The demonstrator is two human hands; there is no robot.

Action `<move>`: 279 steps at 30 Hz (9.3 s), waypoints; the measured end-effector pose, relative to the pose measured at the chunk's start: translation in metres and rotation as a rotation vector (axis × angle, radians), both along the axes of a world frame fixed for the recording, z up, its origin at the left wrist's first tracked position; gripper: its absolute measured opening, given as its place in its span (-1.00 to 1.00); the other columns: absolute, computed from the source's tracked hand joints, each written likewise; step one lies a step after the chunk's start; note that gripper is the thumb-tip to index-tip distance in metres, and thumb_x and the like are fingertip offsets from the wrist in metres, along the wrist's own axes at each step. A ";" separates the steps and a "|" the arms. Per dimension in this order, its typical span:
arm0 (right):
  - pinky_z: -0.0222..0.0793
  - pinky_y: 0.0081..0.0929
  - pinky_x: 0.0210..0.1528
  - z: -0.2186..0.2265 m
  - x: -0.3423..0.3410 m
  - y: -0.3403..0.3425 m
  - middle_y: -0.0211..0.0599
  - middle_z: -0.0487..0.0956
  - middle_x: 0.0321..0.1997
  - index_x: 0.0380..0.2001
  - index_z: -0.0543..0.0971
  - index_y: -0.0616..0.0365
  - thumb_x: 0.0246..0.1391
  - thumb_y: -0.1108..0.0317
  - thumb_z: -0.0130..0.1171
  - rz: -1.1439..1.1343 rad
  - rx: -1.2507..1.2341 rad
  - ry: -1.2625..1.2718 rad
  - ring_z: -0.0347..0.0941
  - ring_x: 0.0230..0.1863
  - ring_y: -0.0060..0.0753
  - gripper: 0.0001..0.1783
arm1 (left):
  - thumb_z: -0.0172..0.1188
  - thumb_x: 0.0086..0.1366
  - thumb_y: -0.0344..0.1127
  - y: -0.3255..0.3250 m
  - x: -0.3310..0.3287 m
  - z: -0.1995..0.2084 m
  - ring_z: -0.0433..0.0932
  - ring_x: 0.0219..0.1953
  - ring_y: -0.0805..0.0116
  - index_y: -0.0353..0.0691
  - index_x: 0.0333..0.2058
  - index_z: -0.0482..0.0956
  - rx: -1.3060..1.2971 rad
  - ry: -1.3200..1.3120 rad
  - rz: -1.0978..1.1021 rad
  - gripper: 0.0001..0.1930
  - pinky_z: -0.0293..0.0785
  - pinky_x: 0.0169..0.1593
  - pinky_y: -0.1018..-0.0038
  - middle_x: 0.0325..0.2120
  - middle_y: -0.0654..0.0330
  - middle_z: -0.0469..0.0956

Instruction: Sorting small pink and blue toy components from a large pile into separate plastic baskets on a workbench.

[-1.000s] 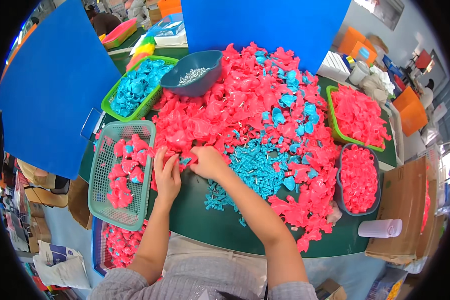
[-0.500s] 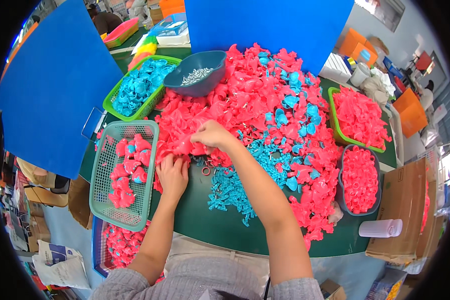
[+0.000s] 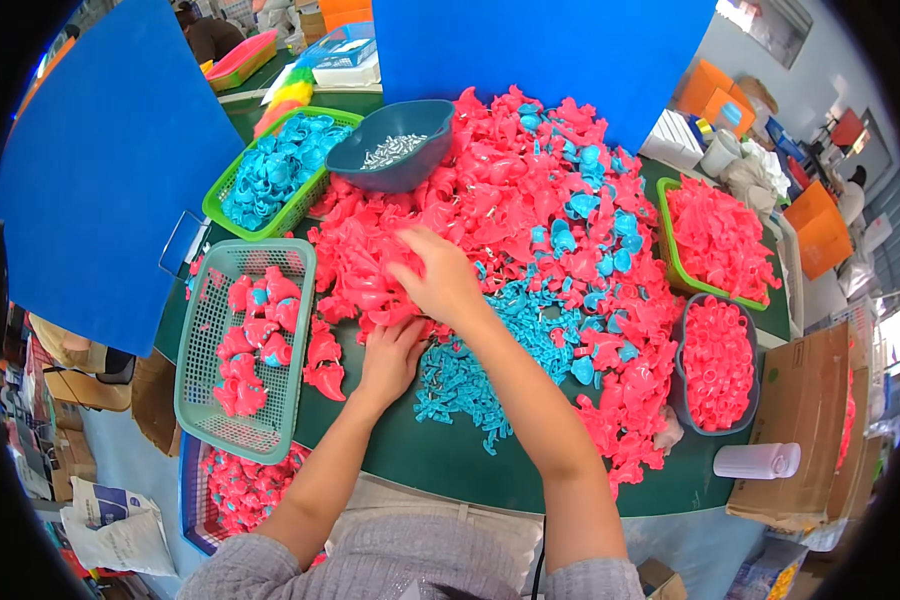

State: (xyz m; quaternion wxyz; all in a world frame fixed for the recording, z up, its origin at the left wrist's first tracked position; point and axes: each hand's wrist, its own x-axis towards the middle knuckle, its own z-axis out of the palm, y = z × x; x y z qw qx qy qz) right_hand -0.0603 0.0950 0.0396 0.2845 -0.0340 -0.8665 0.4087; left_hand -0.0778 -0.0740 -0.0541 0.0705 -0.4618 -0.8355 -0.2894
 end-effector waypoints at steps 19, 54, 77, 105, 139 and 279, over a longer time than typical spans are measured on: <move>0.40 -0.23 0.07 -0.016 -0.047 0.015 0.03 0.52 -0.06 -0.09 0.56 0.22 -0.22 0.52 0.30 -0.008 0.073 -0.085 0.48 -0.02 0.07 -0.51 | 0.25 0.22 -0.33 0.028 -0.107 0.087 0.54 -0.48 0.14 -0.31 -0.41 0.60 0.585 0.151 0.306 -0.85 0.45 -0.39 0.34 -0.51 0.05 0.55; 0.34 -0.32 0.14 0.005 0.060 0.040 0.00 0.46 0.16 0.16 0.38 0.25 -0.01 0.30 0.33 -0.101 0.145 -0.074 0.43 0.14 -0.15 -0.34 | 0.13 0.29 -0.30 0.001 0.018 0.014 0.30 0.23 -0.04 -0.35 0.08 0.40 0.399 -0.507 -0.162 -0.58 0.20 0.26 0.24 0.18 -0.11 0.32; 0.42 -0.19 -0.18 -0.067 0.098 0.006 -0.14 0.60 -0.35 -0.48 0.63 0.20 -0.10 0.41 0.26 -0.271 0.230 -0.246 0.49 -0.22 -0.03 -0.90 | 0.19 0.28 -0.51 0.025 0.016 -0.017 0.52 -0.19 0.48 -0.33 -0.28 0.47 0.759 -0.754 -0.057 -0.92 0.48 -0.19 0.57 -0.10 0.13 0.51; 0.45 -0.28 -0.27 -0.076 0.071 -0.016 -0.13 0.47 -0.25 -0.47 0.65 0.08 -0.12 0.43 0.21 -0.287 0.125 -0.370 0.48 -0.21 -0.20 -0.91 | 0.17 0.28 -0.38 -0.032 -0.004 -0.014 0.50 -0.41 0.18 -0.31 -0.31 0.49 0.317 -0.083 -0.167 -0.89 0.45 -0.36 0.37 -0.34 0.09 0.45; 0.33 -0.55 -0.47 -0.052 0.096 0.050 -0.37 0.57 -0.51 -0.54 0.60 0.21 0.00 0.30 0.31 -0.105 -0.664 -0.216 0.47 -0.51 -0.54 -0.80 | 0.35 0.11 -0.35 0.030 -0.024 0.017 0.55 -0.30 0.40 -0.29 -0.46 0.58 0.355 -0.563 -0.115 -0.84 0.44 -0.19 0.45 -0.36 0.21 0.59; 0.31 -0.44 -0.46 -0.052 0.121 0.004 -0.37 0.50 -0.50 -0.26 0.66 0.15 -0.04 0.33 0.33 -0.290 -0.243 -0.209 0.43 -0.49 -0.49 -0.76 | 0.13 0.36 -0.17 0.033 0.029 0.027 0.42 -0.47 0.55 -0.20 -0.20 0.48 0.707 -1.994 0.026 -0.78 0.25 -0.50 0.63 -0.45 0.31 0.48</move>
